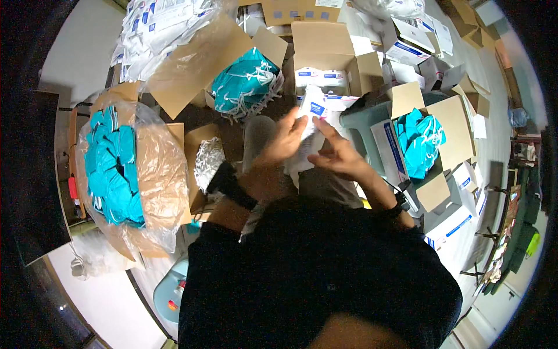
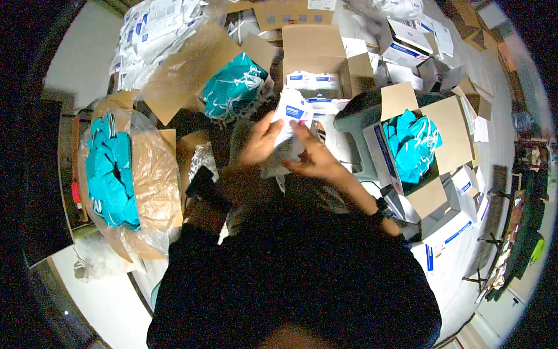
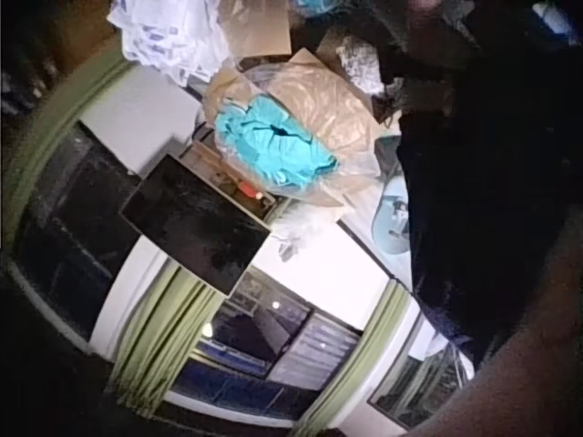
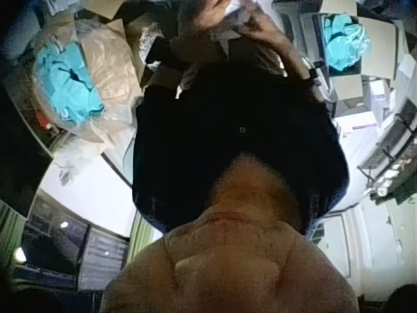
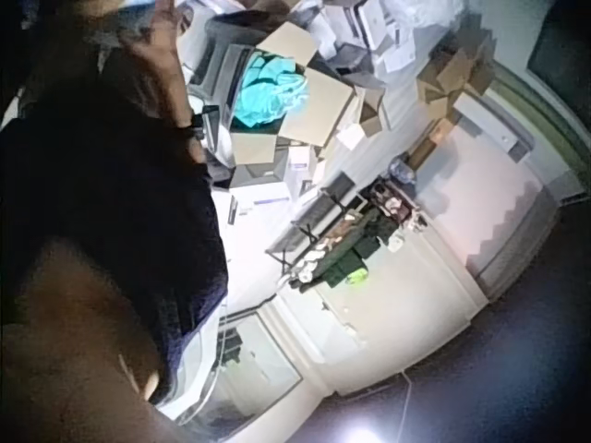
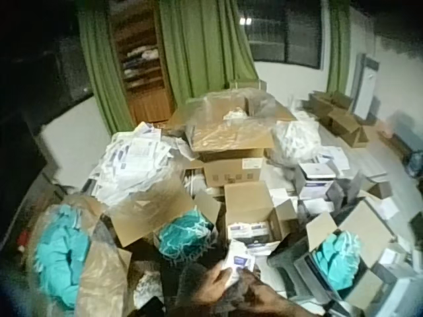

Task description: Unpacking medical masks from individual packets and small boxes and sorting them into a larger cardboard box.

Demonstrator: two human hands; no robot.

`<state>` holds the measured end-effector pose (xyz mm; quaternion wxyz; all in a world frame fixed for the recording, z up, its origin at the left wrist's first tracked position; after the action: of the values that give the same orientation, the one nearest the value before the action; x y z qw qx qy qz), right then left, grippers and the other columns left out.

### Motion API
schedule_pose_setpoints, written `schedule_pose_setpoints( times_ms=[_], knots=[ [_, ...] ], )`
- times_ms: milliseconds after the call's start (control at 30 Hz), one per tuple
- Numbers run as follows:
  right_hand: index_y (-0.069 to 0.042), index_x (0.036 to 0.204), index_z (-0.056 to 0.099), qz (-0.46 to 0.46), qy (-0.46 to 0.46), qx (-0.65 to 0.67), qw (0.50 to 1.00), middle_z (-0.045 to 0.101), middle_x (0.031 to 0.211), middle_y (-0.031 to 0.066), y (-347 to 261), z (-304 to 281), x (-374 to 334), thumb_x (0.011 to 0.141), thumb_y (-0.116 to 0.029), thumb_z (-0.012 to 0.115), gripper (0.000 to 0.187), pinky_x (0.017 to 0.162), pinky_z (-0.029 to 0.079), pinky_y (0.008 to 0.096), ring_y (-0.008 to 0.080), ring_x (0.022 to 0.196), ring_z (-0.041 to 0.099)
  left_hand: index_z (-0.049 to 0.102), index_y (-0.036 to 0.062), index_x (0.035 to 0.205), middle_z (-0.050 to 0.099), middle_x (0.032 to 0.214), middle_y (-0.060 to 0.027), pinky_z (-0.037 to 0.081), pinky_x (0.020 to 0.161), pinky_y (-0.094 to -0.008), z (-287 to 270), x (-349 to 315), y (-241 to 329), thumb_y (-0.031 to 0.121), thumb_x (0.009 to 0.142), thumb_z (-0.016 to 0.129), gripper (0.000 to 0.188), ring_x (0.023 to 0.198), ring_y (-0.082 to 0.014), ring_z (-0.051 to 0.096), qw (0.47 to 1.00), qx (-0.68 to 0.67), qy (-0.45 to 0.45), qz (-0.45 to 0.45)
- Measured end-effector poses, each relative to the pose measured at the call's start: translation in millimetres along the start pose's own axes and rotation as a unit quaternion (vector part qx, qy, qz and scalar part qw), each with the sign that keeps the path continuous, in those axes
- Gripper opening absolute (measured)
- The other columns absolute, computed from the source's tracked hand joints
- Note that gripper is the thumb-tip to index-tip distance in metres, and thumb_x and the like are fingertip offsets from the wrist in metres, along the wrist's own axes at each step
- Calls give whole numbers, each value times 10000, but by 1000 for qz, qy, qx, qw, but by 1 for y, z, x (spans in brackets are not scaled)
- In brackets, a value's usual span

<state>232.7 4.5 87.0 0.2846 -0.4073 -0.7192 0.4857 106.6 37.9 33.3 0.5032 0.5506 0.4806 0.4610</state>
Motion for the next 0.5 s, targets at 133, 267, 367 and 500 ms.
schedule_pose_setpoints(
  times_ms=[133,267,367,500],
  knots=[
    [6,1052,633,105,152,54,981,654,1007,99,15,-42,-19,809,-86,686,265,730,510,305,151,825,627,529,2,1063,606,854,-230,458,692,-422,-3,-20,30,228,946,481,259,788,-357,607,980,175,-93,-21],
    [-24,1040,640,86,155,102,979,625,903,46,26,-29,-13,736,-68,765,332,704,450,240,109,781,551,526,33,1120,605,898,-254,455,728,-469,11,-44,30,254,920,492,300,863,-427,596,948,280,-151,-4],
    [-27,1014,644,50,154,126,979,606,837,23,30,-25,-19,735,-78,772,311,689,441,245,102,731,525,478,81,1238,609,965,-255,453,783,-482,18,-60,28,287,905,509,393,932,-441,585,958,250,-144,6],
    [-34,870,672,69,73,84,991,598,750,-4,16,-16,-31,737,-64,764,165,664,423,230,81,673,490,352,162,1397,571,1141,-239,446,866,-466,22,-73,36,326,887,543,569,1051,-433,551,970,227,-82,28]
  ],
)
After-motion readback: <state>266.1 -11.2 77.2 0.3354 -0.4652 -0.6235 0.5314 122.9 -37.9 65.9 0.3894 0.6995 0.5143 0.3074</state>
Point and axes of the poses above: each hand's wrist, its own x-axis towards the middle knuckle, its own z-axis out of the palm, y = z × x, the point moved 9 cm from there along x, towards the middle knuckle
